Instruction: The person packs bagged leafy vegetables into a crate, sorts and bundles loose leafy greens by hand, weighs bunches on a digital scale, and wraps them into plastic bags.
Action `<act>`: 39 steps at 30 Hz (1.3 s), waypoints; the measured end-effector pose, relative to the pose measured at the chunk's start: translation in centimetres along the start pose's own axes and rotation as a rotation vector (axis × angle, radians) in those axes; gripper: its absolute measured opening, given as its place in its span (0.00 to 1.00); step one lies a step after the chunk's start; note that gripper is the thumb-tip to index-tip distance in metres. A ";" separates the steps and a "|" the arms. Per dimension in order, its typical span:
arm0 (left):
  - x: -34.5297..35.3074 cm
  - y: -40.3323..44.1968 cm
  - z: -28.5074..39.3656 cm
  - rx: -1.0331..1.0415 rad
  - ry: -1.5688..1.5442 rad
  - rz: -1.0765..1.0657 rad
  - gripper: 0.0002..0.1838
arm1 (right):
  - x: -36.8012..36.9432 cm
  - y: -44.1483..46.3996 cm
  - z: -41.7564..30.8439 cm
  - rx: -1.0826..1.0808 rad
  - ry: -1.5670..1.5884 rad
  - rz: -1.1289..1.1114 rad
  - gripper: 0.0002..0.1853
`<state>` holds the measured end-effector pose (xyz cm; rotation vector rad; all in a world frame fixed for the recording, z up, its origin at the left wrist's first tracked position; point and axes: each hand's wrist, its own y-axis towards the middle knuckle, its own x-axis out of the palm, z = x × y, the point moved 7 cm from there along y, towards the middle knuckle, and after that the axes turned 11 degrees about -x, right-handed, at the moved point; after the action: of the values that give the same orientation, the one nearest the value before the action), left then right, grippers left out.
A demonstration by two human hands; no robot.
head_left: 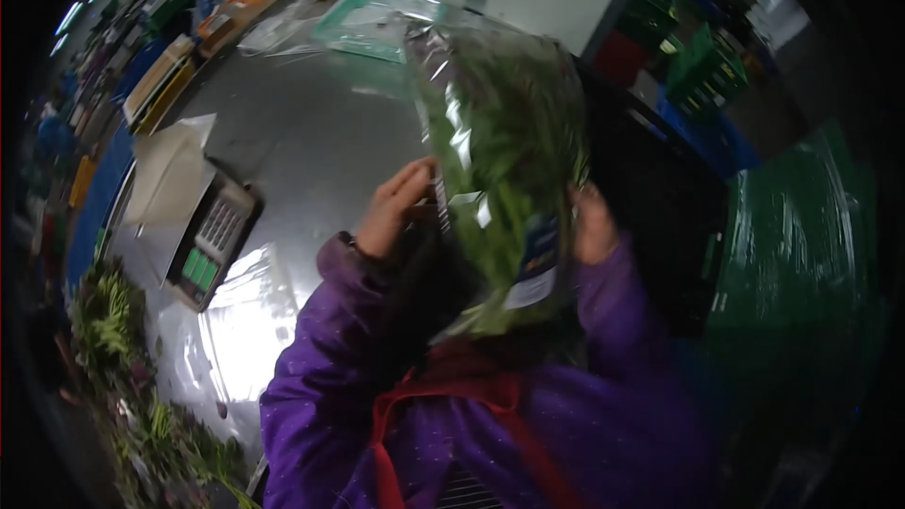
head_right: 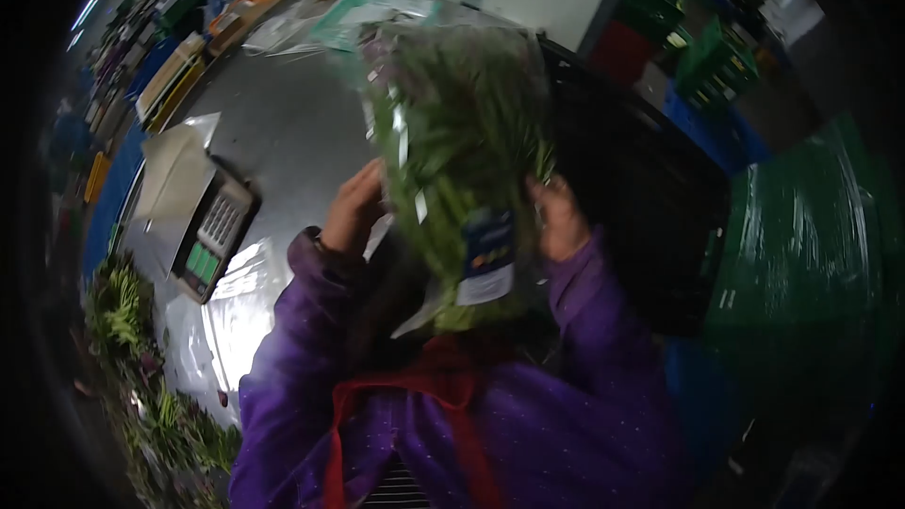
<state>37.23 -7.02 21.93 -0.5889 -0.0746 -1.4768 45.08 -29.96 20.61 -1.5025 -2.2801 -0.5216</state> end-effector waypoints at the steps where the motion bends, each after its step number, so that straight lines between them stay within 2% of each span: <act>1: 0.9 0.9 -0.6 0.004 -0.064 -0.075 0.23 | -1.4 1.0 -1.2 0.118 0.172 -0.130 0.18; 2: 1.3 1.3 -1.4 0.012 -0.129 -0.144 0.24 | -2.8 1.8 -2.7 0.235 0.348 -0.267 0.18; 3: 1.3 1.6 -3.3 -0.067 -0.158 -0.177 0.31 | -7.8 3.8 -1.8 0.235 0.392 -0.212 0.18; 4: 0.9 2.3 -5.4 -0.078 -0.218 -0.226 0.29 | -12.0 5.5 0.1 0.238 0.437 -0.163 0.18; 6: -0.3 2.2 -8.2 -0.161 -0.214 -0.121 0.24 | -16.2 6.7 1.9 0.281 0.347 0.079 0.18; 9: -2.9 1.6 -12.8 -0.273 -0.255 -0.009 0.23 | -21.6 8.6 8.0 0.402 0.378 0.268 0.17; 12: -3.7 1.0 -14.7 -0.371 -0.343 0.106 0.22 | -23.5 10.3 14.2 0.454 0.337 0.355 0.17; 14: -4.0 1.0 -15.4 -0.354 -0.353 0.117 0.23 | -24.5 10.6 19.3 0.486 0.373 0.313 0.16; 16: -4.4 1.4 -16.3 -0.319 -0.344 0.110 0.22 | -26.7 9.6 24.2 0.553 0.206 0.412 0.16; 17: -4.2 1.3 -16.1 -0.343 -0.337 0.150 0.21 | -25.9 9.8 24.8 0.434 0.267 0.339 0.17; 18: -3.7 0.9 -15.7 -0.369 -0.326 0.191 0.21 | -25.9 9.7 25.2 0.439 0.310 0.332 0.18; 21: -4.0 0.5 -16.3 -0.403 -0.337 0.243 0.20 | -24.3 9.2 23.3 0.456 0.449 0.306 0.20; 24: -4.9 0.9 -16.2 -0.332 -0.345 0.285 0.20 | -25.4 9.2 23.8 0.463 0.370 0.448 0.19; 27: -5.8 2.0 -11.2 -0.160 -0.241 0.381 0.19 | -22.8 9.7 16.4 0.183 -0.035 0.494 0.18; 28: -5.9 2.6 -8.5 -0.089 -0.190 0.416 0.19 | -22.7 9.3 14.3 0.211 -0.158 0.517 0.15; 30: -6.2 3.8 -4.1 0.049 0.098 0.457 0.18 | -20.8 8.7 8.6 0.075 -0.338 0.460 0.13; 31: -5.1 4.5 -2.3 0.074 0.134 0.454 0.18 | -19.2 8.3 5.6 0.025 -0.349 0.427 0.13; 34: 0.9 7.0 0.5 0.131 0.176 0.225 0.25 | -14.4 8.8 -1.8 -0.177 -0.363 0.263 0.13; 36: 3.9 8.8 0.4 0.219 0.154 0.114 0.33 | -9.6 9.7 -5.8 -0.172 -0.259 0.174 0.15; 37: 4.4 9.5 -0.2 0.246 0.068 0.066 0.39 | -7.1 10.2 -7.8 -0.202 -0.262 0.145 0.14; 38: 4.4 9.8 -0.4 0.298 0.024 -0.028 0.42 | -5.0 10.7 -8.4 -0.163 -0.145 0.058 0.12; 39: 3.3 10.4 -1.0 0.272 0.015 -0.101 0.44 | -4.3 11.5 -7.6 -0.217 -0.151 0.050 0.12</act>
<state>47.11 -10.62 18.96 -0.3572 -0.2925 -1.5368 58.02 -32.82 26.30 -1.7512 -2.3545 -0.6810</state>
